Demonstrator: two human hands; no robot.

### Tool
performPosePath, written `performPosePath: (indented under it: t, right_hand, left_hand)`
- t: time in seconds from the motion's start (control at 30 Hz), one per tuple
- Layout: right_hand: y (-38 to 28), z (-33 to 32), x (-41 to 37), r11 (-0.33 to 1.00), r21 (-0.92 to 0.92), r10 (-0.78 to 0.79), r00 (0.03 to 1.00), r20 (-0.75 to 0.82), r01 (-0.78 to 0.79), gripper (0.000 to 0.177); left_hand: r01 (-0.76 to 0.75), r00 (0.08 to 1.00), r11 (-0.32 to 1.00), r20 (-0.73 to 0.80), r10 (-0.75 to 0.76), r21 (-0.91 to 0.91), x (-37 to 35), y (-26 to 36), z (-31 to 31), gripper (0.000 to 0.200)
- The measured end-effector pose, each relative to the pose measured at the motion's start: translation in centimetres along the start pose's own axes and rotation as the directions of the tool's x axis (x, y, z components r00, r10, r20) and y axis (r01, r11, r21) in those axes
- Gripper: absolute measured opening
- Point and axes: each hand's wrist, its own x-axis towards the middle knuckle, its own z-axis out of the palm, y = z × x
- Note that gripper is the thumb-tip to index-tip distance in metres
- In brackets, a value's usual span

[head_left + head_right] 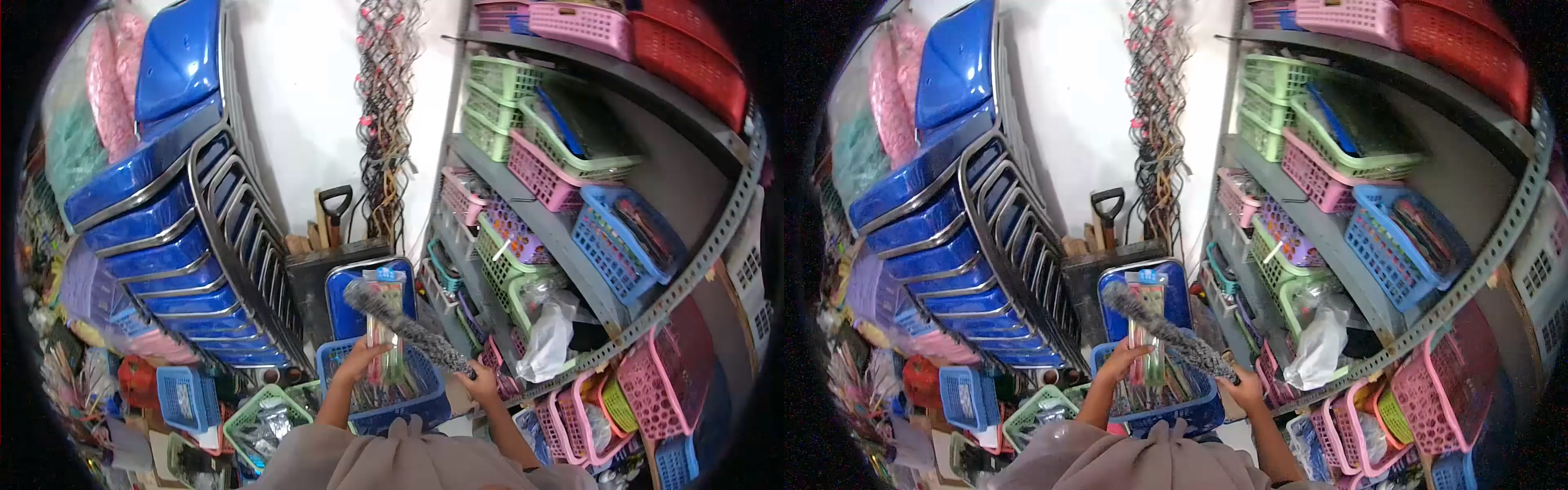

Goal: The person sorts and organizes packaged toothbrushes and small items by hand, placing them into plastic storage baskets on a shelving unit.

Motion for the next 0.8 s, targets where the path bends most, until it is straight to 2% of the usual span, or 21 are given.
performPosePath:
  t: [0.03, 0.07, 0.1, 0.17, 0.23, 0.3, 0.33, 0.4, 0.43, 0.5, 0.53, 0.57, 0.6, 0.63, 0.7, 0.77, 0.8]
  right_hand:
    - [-1.2, -1.4, 0.1, 0.999, -0.012, -0.041, 0.999, -0.014, 0.041, 0.046]
    - [-2.0, -2.5, -0.3, 0.995, -0.036, 0.089, 0.995, 0.045, -0.088, 0.046]
    - [-1.7, -2.7, -1.0, 0.992, -0.042, 0.116, 0.993, 0.028, -0.115, 0.046]
    - [-0.5, -2.8, -2.9, 0.966, 0.03, 0.253, 0.965, 0.067, -0.256, 0.034]
    - [-4.3, -4.2, -4.6, 0.978, 0.042, 0.207, 0.978, -0.016, -0.206, 0.029]
    - [-5.5, -5.5, -6.0, 0.991, -0.093, 0.093, 0.995, -0.037, -0.096, 0.031]
    - [-6.2, -6.9, -6.4, 0.954, -0.197, 0.242, 0.968, 0.069, -0.224, 0.042]
    - [-6.5, -9.0, -7.2, 0.957, -0.218, 0.198, 0.98, 0.013, -0.191, 0.043]
    - [-6.8, -10.1, -7.8, 0.957, -0.24, 0.161, 0.987, -0.025, -0.162, 0.044]
    - [-7.0, -11.8, -9.0, 0.951, -0.24, 0.175, 0.979, -0.105, -0.195, 0.044]
    - [-6.6, -12.4, -9.8, 0.966, -0.174, 0.166, 0.973, -0.162, -0.193, 0.044]
    - [-6.2, -13.0, -10.8, 0.976, -0.108, 0.163, 0.962, -0.217, -0.189, 0.044]
    - [-5.5, -13.5, -11.9, 0.931, -0.123, 0.323, 0.933, -0.162, -0.344, 0.043]
    - [-5.4, -13.5, -13.1, 0.972, -0.116, 0.166, 0.943, -0.288, -0.206, 0.031]
    - [-7.5, -15.8, -16.4, 0.918, -0.059, 0.36, 0.886, -0.294, -0.392, 0.032]
    - [-8.3, -17.7, -20.0, 0.915, -0.063, 0.351, 0.863, -0.364, -0.399, 0.032]
    - [-8.4, -18.5, -22.0, 0.915, -0.073, 0.335, 0.849, -0.408, -0.396, 0.033]
  left_hand:
    - [0.0, 0.997, 0.998, 0.075, -0.005, 0.061, -0.4, 0.7, 0.5, 0.042]
    - [-0.006, 0.996, 0.994, 0.089, -0.004, 0.109, -0.9, 1.1, 1.0, 0.039]
    - [0.013, 0.993, 0.993, 0.112, -0.025, 0.115, -1.2, 1.2, 1.5, 0.039]
    - [0.056, 0.977, 0.997, 0.203, -0.066, 0.056, -2.0, 1.3, 2.5, 0.038]
    - [0.032, 0.971, 0.998, 0.234, -0.042, 0.049, -3.4, 2.1, 4.2, 0.039]
    - [-0.018, 0.962, 0.999, 0.273, 0.007, 0.041, -3.3, 1.4, 4.5, 0.038]
    - [-0.029, 0.958, 0.999, 0.286, 0.016, 0.042, -3.4, 1.6, 4.7, 0.038]
    - [0.204, 0.93, 0.951, 0.257, -0.263, 0.233, -3.6, 2.0, 5.3, 0.034]
    - [0.192, 0.925, 0.951, 0.28, -0.258, 0.241, -3.7, 2.0, 6.2, 0.034]
    - [0.021, 0.877, 0.98, 0.467, -0.113, 0.197, -3.9, 1.4, 8.5, 0.033]
    - [-0.03, 0.863, 0.987, 0.503, -0.055, 0.159, -4.2, 0.8, 9.8, 0.036]
    - [-0.028, 0.846, 0.987, 0.53, -0.062, 0.159, -4.7, 0.2, 11.1, 0.036]
    - [0.001, 0.826, 0.99, 0.558, -0.079, 0.138, -5.6, 0.1, 12.6, 0.038]
    - [0.032, 0.805, 0.992, 0.585, -0.097, 0.12, -6.4, -0.1, 13.9, 0.041]
    - [0.047, 0.735, 0.982, 0.659, -0.157, 0.181, -7.6, -1.4, 16.1, 0.044]
    - [0.114, 0.62, 0.973, 0.751, -0.226, 0.198, -8.9, -3.9, 17.9, 0.046]
    - [0.086, 0.642, 0.962, 0.725, -0.251, 0.258, -9.6, -5.6, 18.5, 0.044]
